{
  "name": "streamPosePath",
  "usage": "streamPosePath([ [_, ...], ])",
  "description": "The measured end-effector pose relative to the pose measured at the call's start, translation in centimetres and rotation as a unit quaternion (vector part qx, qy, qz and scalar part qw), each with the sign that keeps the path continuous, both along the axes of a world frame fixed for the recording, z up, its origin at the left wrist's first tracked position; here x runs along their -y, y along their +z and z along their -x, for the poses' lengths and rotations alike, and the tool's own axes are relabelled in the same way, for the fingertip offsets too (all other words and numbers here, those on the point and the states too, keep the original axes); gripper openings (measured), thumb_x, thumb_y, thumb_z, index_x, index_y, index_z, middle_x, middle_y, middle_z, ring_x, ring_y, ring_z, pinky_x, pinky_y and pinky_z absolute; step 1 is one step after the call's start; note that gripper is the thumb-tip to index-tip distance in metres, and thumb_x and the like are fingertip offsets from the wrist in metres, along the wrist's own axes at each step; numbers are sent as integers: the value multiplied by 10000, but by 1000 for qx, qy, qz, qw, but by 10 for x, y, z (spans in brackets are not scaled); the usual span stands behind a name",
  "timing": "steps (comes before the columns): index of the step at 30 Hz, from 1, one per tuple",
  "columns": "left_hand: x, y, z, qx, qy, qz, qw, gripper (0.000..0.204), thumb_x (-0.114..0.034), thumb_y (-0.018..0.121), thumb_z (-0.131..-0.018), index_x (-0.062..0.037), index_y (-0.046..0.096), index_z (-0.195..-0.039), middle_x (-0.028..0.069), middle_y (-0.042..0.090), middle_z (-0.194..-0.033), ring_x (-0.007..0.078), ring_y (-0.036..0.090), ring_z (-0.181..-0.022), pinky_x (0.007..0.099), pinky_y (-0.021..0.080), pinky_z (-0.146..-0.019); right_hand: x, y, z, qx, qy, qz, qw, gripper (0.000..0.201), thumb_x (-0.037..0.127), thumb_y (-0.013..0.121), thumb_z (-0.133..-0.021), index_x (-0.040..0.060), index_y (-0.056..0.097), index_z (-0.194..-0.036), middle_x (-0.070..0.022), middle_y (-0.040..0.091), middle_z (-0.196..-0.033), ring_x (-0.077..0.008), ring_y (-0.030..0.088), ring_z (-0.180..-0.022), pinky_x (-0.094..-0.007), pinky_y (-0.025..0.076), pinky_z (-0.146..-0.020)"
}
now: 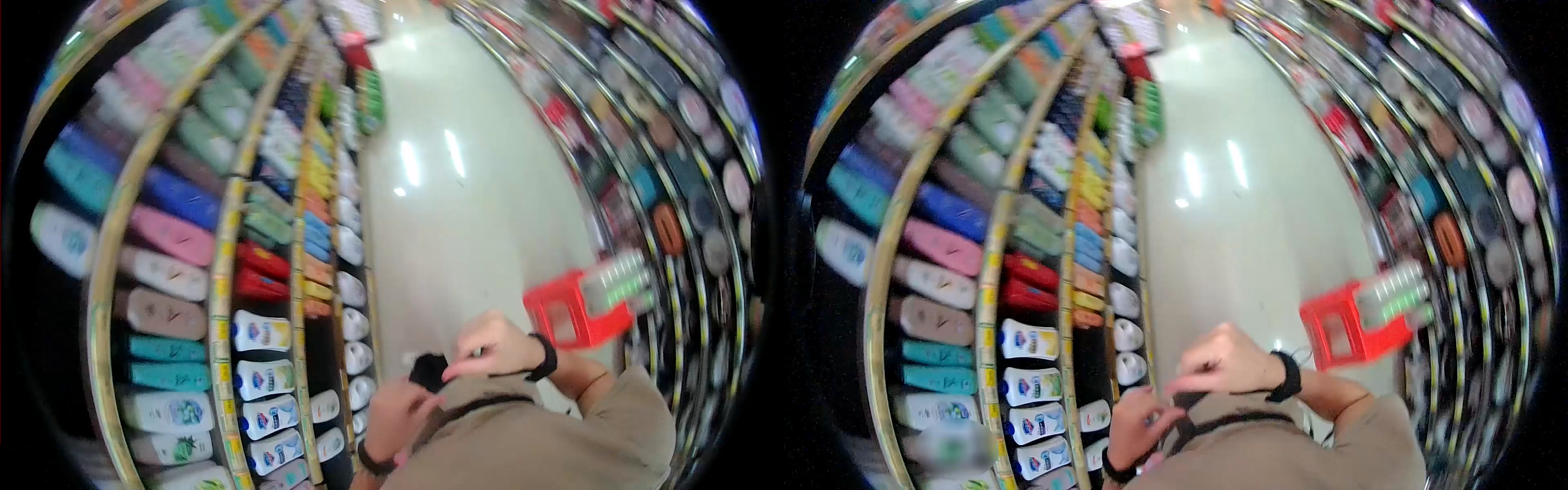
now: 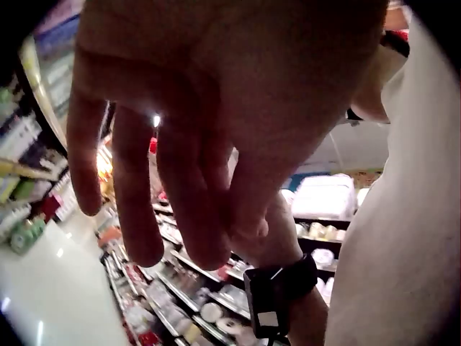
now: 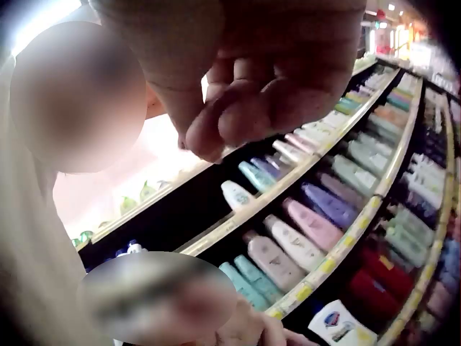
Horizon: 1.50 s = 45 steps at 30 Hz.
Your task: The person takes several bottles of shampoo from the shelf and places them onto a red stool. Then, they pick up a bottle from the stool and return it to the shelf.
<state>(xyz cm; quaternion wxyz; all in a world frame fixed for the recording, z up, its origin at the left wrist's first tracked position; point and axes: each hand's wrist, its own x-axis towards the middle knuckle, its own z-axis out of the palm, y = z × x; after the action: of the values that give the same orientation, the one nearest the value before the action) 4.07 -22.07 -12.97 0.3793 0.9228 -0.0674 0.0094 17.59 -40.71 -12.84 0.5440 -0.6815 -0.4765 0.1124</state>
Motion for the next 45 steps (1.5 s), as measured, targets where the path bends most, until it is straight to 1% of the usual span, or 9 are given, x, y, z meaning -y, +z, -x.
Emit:
streamPosePath([
  [3, 55, -13, -16, -6, -112, 43, 993, 50, -101, 689, -743, -72, 658, -769, 77, 651, -764, 275, 607, -734, 402, 467, -831, 82, -6, 43, -162, -182, -9, 970, 136, 110, 655, -785, 33, 667, -674, -77, 608, -580, -155, 572, -493, -260, 426, -467],
  [5, 93, -10, -27, -2, -190, 38, 981, 138, -77, 662, -759, -80, 647, -896, 53, 662, -837, 255, 608, -733, 417, 461, -858, 132, -28, 71, -140, -329, -2, 934, 151, 101, 643, -792, 11, 655, -671, -81, 613, -580, -129, 579, -510, -247, 433, -489],
  [9, 170, -24, -40, -33, -321, 46, 945, 149, -87, 650, -772, -89, 642, -921, 40, 657, -827, 230, 601, -734, 432, 436, -895, 204, -37, 136, -277, -551, -28, 787, 220, 92, 625, -812, -31, 626, -629, -68, 643, -616, -91, 588, -565, -232, 450, -533],
  [14, 251, -30, -48, -51, -497, -31, 866, 177, -134, 643, -788, -121, 624, -963, 30, 628, -795, 211, 595, -770, 451, 291, -1022, 248, -72, 193, -259, -721, -33, 642, 79, 76, 620, -811, 1, 645, -818, -71, 655, -680, -92, 600, -587, -220, 470, -558],
  [21, 336, -60, -90, -104, -606, -51, 787, 160, -119, 630, -792, -112, 624, -952, 36, 636, -833, 212, 592, -834, 463, 280, -1025, 266, -103, 203, -291, -793, -6, 535, 87, 67, 619, -806, 12, 631, -872, -96, 649, -698, -129, 619, -588, -248, 493, -559],
  [23, 356, -78, -102, -113, -617, -32, 778, 170, -100, 617, -797, -77, 614, -965, 74, 628, -920, 257, 582, -879, 421, 356, -956, 271, -122, 197, -273, -821, -28, 501, 92, 76, 629, -799, 18, 628, -871, -114, 654, -718, -175, 634, -595, -269, 494, -555],
  [26, 385, -104, -122, -118, -616, 32, 778, 182, -78, 608, -799, -38, 601, -976, 115, 600, -999, 312, 562, -915, 371, 433, -827, 291, -142, 177, -274, -830, 46, 484, 91, 94, 619, -793, 40, 627, -866, -129, 648, -737, -234, 634, -619, -297, 494, -569],
  [37, 473, -197, -172, -286, -557, 29, 779, 151, -66, 561, -846, 9, 585, -976, 146, 631, -900, 257, 631, -814, 310, 488, -719, 425, -249, 102, -205, -821, 223, 485, 143, 131, 602, -776, 52, 609, -895, -160, 594, -913, -339, 561, -894, -416, 476, -749],
  [45, 595, -309, -111, -330, -442, 106, 828, 275, -20, 544, -832, 34, 495, -1097, 136, 605, -1001, 203, 609, -872, 294, 484, -771, 555, -353, 76, -222, -830, 183, 478, 633, 120, 720, -663, 50, 405, -1208, -251, 479, -1126, -412, 489, -1031, -427, 434, -877],
])
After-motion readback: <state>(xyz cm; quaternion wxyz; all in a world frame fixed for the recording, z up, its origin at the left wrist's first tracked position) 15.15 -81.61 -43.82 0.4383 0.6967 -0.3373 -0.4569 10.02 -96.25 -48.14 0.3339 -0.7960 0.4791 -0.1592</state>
